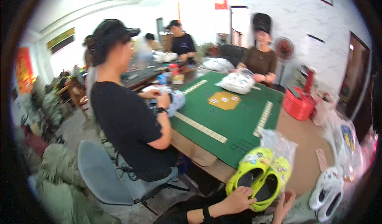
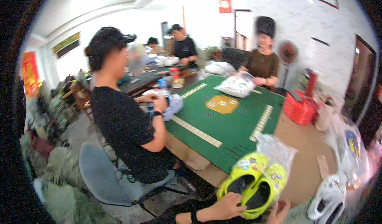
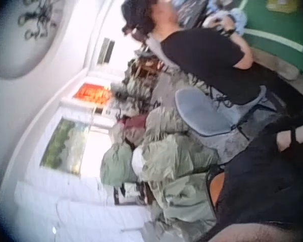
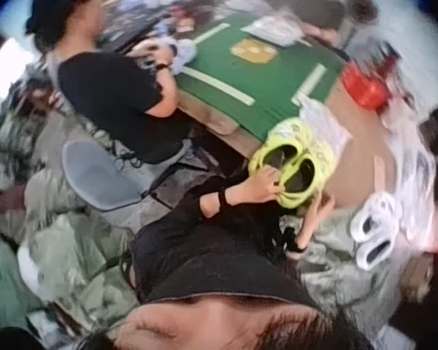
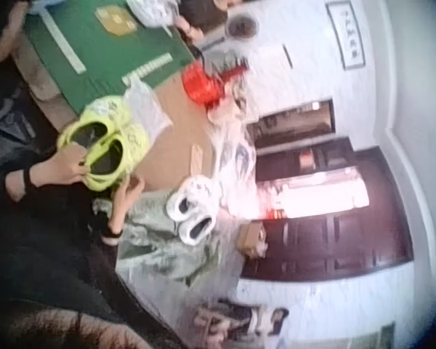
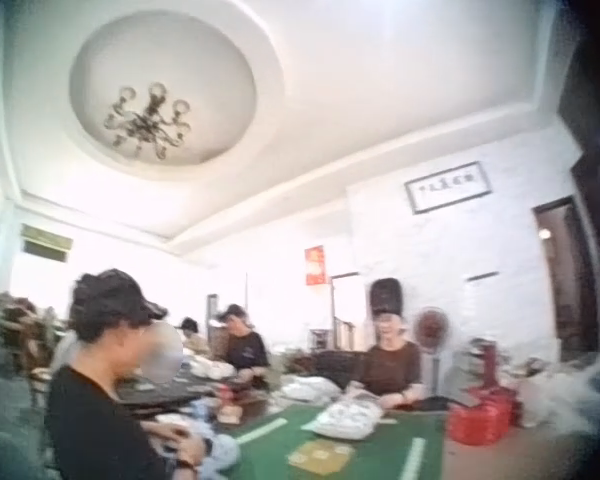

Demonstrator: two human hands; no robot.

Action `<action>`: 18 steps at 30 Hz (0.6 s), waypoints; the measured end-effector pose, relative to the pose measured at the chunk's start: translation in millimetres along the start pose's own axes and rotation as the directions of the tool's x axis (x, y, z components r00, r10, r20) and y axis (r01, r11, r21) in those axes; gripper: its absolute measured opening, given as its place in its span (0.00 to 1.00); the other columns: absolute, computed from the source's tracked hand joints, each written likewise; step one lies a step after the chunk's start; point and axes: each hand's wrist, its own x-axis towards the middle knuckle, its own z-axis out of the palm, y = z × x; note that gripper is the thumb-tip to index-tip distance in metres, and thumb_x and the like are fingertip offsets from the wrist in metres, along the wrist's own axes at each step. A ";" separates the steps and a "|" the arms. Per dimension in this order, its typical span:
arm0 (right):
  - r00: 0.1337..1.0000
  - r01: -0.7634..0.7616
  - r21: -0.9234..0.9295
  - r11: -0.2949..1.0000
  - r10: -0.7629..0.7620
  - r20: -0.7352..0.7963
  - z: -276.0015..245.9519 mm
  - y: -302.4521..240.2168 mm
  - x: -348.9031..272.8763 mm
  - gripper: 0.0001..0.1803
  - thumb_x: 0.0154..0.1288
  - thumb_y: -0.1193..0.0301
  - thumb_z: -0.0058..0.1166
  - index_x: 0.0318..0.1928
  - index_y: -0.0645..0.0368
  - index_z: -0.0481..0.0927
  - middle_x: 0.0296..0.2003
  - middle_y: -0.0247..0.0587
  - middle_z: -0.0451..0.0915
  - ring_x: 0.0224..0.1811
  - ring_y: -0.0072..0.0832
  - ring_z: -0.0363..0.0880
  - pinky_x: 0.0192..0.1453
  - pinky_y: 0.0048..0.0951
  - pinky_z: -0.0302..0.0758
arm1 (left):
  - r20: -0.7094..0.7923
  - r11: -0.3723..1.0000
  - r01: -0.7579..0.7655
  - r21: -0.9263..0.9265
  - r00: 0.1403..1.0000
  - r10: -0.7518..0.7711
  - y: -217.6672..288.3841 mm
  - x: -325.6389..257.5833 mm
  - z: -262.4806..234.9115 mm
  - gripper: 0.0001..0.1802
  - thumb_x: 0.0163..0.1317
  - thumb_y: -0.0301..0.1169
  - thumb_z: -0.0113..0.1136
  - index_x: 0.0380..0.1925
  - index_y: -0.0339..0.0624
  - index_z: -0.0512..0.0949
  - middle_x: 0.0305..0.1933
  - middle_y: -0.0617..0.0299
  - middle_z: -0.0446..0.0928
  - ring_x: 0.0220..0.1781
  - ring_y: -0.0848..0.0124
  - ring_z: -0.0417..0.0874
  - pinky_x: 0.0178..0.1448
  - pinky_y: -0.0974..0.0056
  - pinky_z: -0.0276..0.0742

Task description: Placing pairs of foam clogs into plastic bags for final packaging.

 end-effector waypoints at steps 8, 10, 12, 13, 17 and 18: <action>0.944 0.329 -0.408 0.852 -0.286 0.164 25.4 -82.1 36.3 0.07 0.57 0.79 0.55 0.38 0.62 0.78 0.36 0.49 0.78 0.41 0.44 0.77 0.46 0.36 0.74 | 0.055 0.998 0.024 0.054 0.998 -0.027 3.6 12.9 -11.9 0.16 0.46 0.46 0.67 0.31 0.50 0.78 0.34 0.56 0.68 0.40 0.57 0.71 0.42 0.56 0.64; 0.942 0.333 -0.445 0.831 -0.309 0.128 28.3 -80.6 36.7 0.04 0.56 0.78 0.55 0.34 0.62 0.77 0.33 0.47 0.77 0.38 0.45 0.76 0.42 0.38 0.73 | 0.099 0.996 0.025 0.081 0.995 -0.033 5.2 11.8 -12.0 0.17 0.48 0.47 0.66 0.32 0.51 0.78 0.35 0.55 0.68 0.42 0.56 0.71 0.43 0.56 0.64; 0.958 0.285 -0.418 0.863 -0.266 0.104 29.3 -83.9 33.7 0.03 0.56 0.79 0.55 0.32 0.63 0.75 0.32 0.47 0.76 0.36 0.45 0.75 0.40 0.38 0.72 | 0.089 0.996 0.012 0.089 0.996 -0.020 7.1 11.7 -14.0 0.16 0.49 0.47 0.66 0.32 0.51 0.78 0.36 0.54 0.68 0.42 0.57 0.71 0.44 0.56 0.63; 0.969 0.248 -0.368 0.896 -0.228 0.097 29.3 -88.8 32.0 0.03 0.56 0.79 0.55 0.32 0.63 0.75 0.31 0.47 0.76 0.36 0.45 0.75 0.40 0.38 0.72 | 0.089 0.996 0.008 0.094 0.996 -0.017 8.1 11.2 -14.0 0.16 0.49 0.47 0.66 0.32 0.51 0.78 0.36 0.54 0.68 0.42 0.57 0.71 0.45 0.56 0.63; 0.933 0.360 -0.339 0.869 -0.337 0.126 19.4 -87.3 25.4 0.04 0.55 0.82 0.54 0.32 0.64 0.74 0.31 0.46 0.75 0.36 0.43 0.74 0.39 0.35 0.72 | 0.075 0.995 0.036 0.089 0.996 -0.043 12.5 8.8 -11.6 0.16 0.50 0.46 0.66 0.33 0.50 0.78 0.35 0.55 0.68 0.43 0.57 0.71 0.46 0.56 0.62; 0.939 0.342 -0.326 0.881 -0.335 0.080 18.7 -89.3 21.5 0.04 0.56 0.82 0.54 0.33 0.64 0.75 0.32 0.46 0.75 0.36 0.42 0.74 0.40 0.35 0.72 | 0.085 0.994 0.054 0.091 0.994 -0.062 14.1 9.5 -11.1 0.16 0.50 0.45 0.66 0.33 0.49 0.78 0.35 0.56 0.68 0.42 0.58 0.71 0.46 0.57 0.62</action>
